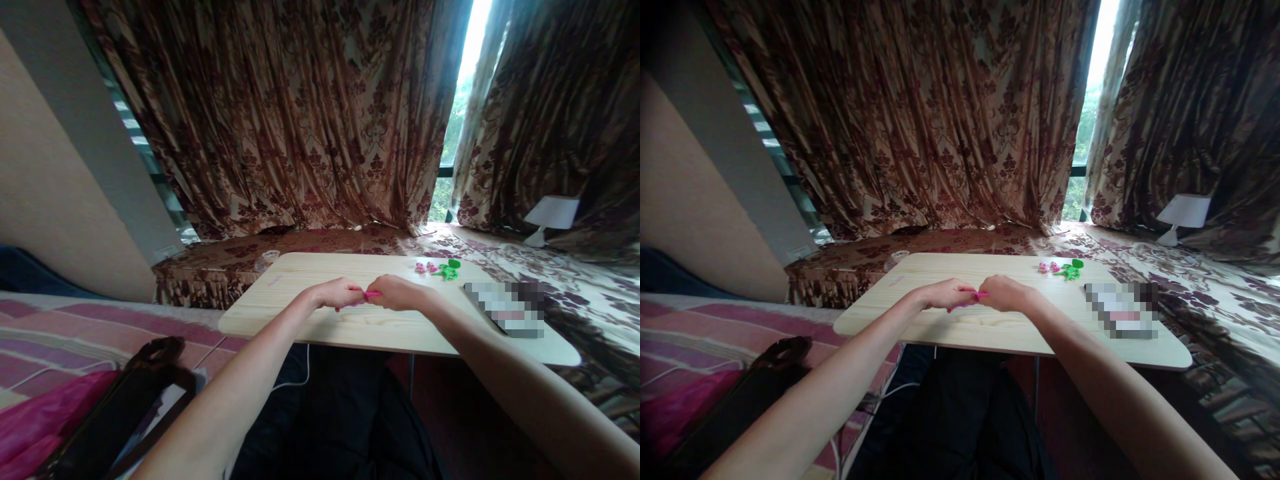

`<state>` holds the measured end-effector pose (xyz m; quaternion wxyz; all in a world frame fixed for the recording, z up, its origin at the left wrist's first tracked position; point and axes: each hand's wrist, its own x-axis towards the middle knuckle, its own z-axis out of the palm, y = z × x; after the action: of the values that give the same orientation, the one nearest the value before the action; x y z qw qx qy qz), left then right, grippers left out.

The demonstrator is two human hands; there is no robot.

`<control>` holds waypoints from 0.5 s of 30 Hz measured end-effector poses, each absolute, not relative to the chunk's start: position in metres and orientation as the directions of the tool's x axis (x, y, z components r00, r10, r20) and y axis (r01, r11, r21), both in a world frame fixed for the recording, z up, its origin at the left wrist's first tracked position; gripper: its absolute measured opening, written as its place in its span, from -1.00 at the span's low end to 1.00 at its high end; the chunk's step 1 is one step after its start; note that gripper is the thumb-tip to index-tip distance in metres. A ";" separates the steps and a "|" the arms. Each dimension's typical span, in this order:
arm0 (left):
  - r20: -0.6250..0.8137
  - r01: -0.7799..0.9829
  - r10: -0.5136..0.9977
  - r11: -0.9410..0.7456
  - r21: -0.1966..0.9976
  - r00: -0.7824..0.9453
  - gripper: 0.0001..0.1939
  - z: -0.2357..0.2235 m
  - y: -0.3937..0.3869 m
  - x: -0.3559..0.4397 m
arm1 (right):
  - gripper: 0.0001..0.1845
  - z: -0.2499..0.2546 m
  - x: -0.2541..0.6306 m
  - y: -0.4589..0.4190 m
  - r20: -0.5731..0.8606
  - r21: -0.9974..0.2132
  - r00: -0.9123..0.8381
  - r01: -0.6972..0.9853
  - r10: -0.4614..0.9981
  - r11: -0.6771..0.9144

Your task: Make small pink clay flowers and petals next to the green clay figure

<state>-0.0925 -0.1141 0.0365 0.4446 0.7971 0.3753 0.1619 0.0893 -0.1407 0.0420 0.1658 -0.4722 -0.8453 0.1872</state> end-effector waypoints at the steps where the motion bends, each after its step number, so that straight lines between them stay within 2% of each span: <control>1: -0.073 0.436 0.734 -0.317 0.842 0.676 -0.76 0.038 -0.116 -0.095 | -0.73 0.044 0.095 -0.141 0.080 -0.540 -0.512 0.699 0.855 0.469; 4: -0.055 0.382 0.723 -0.298 0.875 0.689 -0.73 0.040 -0.121 -0.102 | -0.61 0.046 0.113 -0.142 0.072 -0.723 -0.519 0.561 0.852 0.403; 7: -0.047 0.356 0.737 -0.268 0.895 0.674 -0.74 0.037 -0.118 -0.108 | -0.58 0.040 0.128 -0.139 0.095 -0.841 -0.471 0.434 0.877 0.324; 15: 0.040 0.308 0.881 -0.207 0.928 0.472 -0.73 0.027 -0.073 -0.143 | -0.67 0.032 0.175 -0.111 0.153 -0.948 -0.214 0.244 0.965 0.205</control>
<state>-0.1428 -0.0733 0.0273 0.4730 0.7157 0.4154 0.3025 0.1751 -0.1110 0.0321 0.4216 -0.4640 -0.6515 0.4272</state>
